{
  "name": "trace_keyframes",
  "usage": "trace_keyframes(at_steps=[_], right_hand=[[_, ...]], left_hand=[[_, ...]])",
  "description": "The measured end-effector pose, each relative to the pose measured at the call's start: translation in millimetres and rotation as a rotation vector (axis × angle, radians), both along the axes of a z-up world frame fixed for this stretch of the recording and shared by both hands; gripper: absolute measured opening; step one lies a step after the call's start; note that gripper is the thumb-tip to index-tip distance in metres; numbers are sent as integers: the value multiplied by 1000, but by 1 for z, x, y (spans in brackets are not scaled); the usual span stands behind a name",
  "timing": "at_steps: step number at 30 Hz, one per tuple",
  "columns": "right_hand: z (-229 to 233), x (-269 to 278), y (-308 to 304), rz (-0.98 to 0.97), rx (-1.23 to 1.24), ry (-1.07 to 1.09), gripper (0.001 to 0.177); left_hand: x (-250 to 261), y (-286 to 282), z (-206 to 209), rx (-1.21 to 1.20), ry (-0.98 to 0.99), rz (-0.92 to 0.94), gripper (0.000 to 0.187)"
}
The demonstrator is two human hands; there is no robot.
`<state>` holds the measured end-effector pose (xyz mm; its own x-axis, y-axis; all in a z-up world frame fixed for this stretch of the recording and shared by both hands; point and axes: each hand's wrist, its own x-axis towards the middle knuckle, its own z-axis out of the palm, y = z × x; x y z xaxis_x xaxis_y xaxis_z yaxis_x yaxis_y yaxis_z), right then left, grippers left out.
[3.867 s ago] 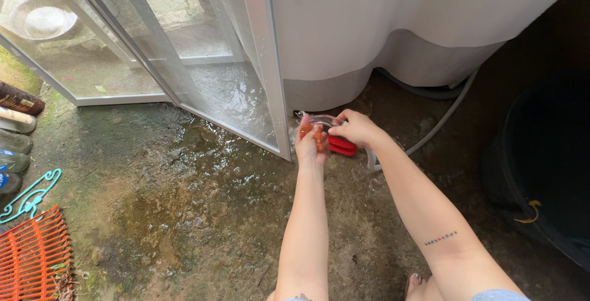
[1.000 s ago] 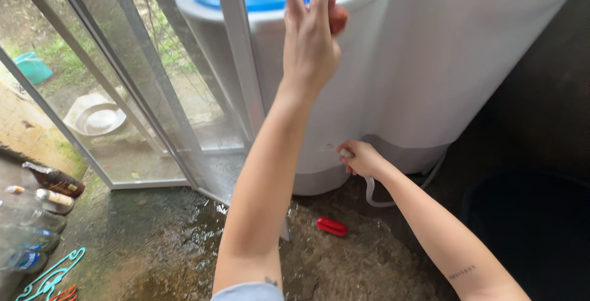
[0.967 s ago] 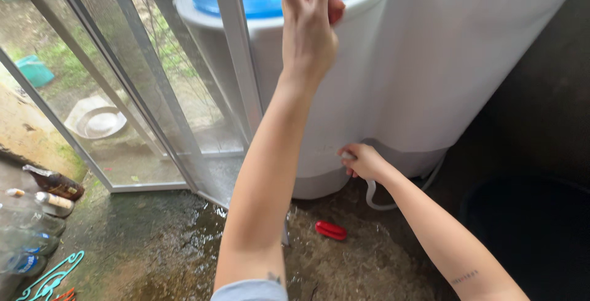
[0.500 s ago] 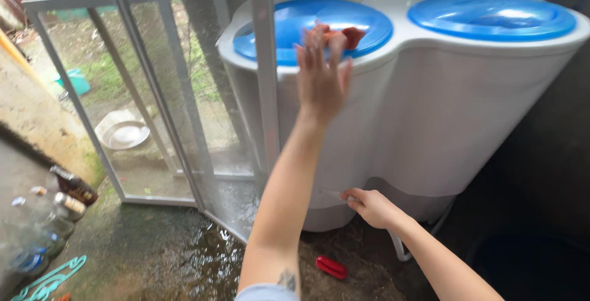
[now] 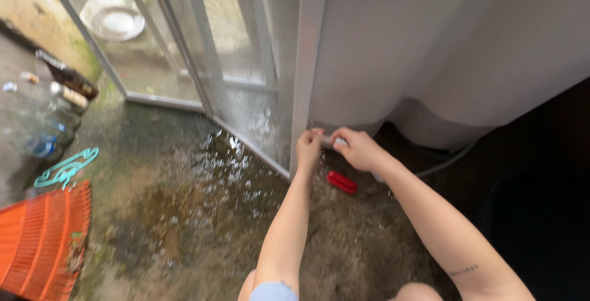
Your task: The person cleans aluminum screen doors by wiping the frames with a cloth and rinsing them with water from a hose.
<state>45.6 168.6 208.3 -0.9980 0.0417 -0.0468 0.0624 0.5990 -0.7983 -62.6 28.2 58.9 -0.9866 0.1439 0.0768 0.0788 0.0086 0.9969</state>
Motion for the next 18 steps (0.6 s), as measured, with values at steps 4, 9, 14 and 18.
trace_keyframes(at_steps=[4,9,14,18], right_hand=[[27,-12,-16,-99,-34,129,24],[115,-15,-19,-145,54,127,25],[235,-16,-16,-176,104,150,25],[332,-14,-6,-215,146,138,25]], left_hand=[[-2,-14,33,-82,-18,-13,20],[-3,-7,135,-101,26,-49,24],[-6,11,270,-350,235,-39,30],[6,23,390,-436,306,-28,44]])
